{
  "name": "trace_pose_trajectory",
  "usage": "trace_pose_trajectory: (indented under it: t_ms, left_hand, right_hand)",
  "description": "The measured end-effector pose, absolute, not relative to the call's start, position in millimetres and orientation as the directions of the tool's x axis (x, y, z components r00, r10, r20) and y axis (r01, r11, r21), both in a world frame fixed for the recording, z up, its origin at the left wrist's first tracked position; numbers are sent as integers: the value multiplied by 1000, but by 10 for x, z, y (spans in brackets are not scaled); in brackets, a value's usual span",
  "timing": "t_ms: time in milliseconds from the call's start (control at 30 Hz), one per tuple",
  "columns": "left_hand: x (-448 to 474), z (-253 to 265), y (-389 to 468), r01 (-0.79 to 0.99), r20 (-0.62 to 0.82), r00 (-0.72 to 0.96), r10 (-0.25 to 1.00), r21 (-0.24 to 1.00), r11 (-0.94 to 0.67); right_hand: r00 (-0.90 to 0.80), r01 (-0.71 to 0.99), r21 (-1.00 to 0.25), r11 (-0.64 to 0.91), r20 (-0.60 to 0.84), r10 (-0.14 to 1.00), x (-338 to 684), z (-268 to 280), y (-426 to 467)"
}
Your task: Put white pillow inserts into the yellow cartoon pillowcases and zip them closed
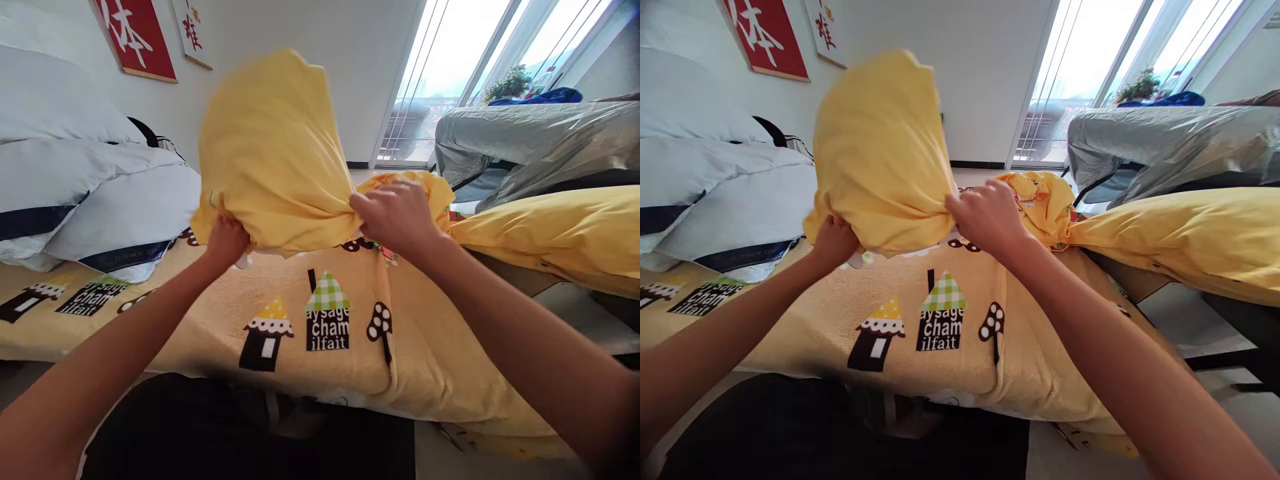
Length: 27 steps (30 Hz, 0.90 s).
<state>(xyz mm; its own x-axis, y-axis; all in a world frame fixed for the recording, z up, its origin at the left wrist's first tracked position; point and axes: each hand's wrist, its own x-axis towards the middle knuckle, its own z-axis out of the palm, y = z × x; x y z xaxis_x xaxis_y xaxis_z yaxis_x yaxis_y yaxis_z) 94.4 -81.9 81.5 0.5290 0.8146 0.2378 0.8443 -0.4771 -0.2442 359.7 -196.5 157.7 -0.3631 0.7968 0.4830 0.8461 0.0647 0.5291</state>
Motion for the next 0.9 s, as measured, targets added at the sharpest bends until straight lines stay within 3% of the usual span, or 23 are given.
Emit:
trace_pose_trajectory:
  t_ms: [133, 300, 433, 533, 633, 800, 900]
  left_hand:
    - [567, 750, -754, 823, 166, 485, 859, -418, -384]
    - [313, 365, -1036, 734, -3, 611, 791, -371, -569]
    - [280, 358, -1021, 775, 54, 557, 829, -392, -496]
    - [310, 522, -988, 808, 104, 520, 848, -383, -448]
    - [333, 553, -1136, 828, 139, 512, 847, -342, -445]
    - [175, 240, -1495, 710, -95, 670, 736, -208, -673]
    - [-89, 256, -1529, 723, -64, 688, 723, -30, -690]
  right_hand:
    - [-251, 899, 429, 92, 331, 910, 4007, 776, -1766]
    - [-248, 916, 355, 188, 132, 960, 4044, 126, -1834]
    - [-221, 921, 354, 163, 131, 967, 4039, 257, -1945]
    - [-162, 931, 358, 66, 246, 956, 4080, 542, -1979]
    - [-131, 938, 346, 2, 350, 927, 4150, 578, -2041]
    - [-238, 945, 247, 212, 78, 968, 4347, 2, -2262]
    - [-213, 963, 183, 198, 67, 975, 4521, -77, -2416]
